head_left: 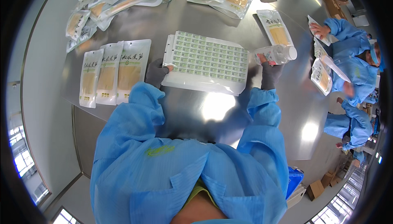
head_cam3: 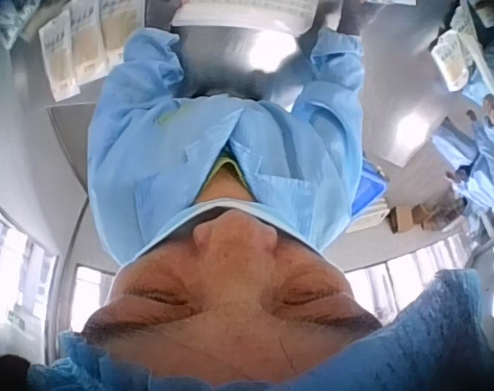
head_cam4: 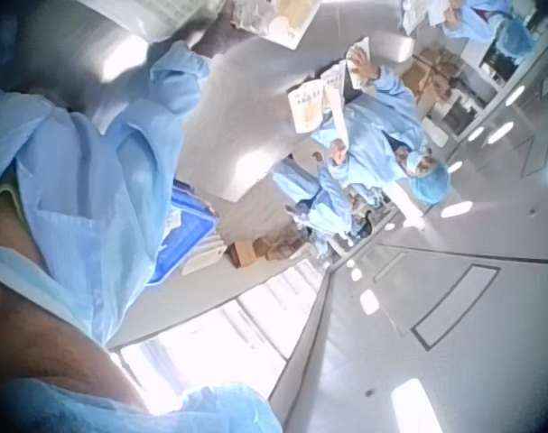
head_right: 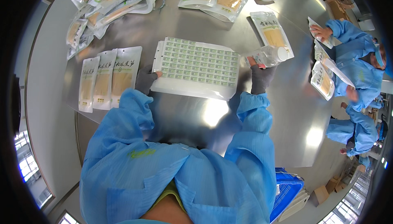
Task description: The person empties a basket of packaged food items onto a table, sorts them into rows, and applies adhesive labels from a sheet to each package before placing them into a blue crate.
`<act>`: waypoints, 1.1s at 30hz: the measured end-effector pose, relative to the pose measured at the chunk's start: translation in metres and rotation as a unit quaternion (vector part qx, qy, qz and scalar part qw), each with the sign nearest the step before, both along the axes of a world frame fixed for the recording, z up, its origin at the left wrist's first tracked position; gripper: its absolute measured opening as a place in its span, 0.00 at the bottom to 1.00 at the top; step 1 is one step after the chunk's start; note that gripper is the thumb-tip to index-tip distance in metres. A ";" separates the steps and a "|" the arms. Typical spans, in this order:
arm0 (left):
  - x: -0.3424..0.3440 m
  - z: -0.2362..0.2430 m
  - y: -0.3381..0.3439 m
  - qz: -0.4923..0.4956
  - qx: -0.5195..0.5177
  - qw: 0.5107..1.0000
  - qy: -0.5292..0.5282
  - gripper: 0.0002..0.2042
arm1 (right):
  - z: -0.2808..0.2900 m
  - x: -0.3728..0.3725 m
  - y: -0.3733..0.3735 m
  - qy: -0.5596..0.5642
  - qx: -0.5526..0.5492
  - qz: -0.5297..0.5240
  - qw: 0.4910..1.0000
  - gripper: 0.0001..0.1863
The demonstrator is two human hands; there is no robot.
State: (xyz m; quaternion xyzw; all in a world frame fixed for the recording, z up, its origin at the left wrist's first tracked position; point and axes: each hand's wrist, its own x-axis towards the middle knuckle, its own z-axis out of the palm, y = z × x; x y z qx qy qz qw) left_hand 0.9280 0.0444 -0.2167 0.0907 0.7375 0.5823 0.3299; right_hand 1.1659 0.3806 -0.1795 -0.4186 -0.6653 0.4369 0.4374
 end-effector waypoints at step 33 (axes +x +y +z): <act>0.020 0.005 -0.030 0.026 0.028 0.994 -0.101 0.14 | -0.022 0.002 -0.103 -0.184 0.263 0.082 0.944 0.16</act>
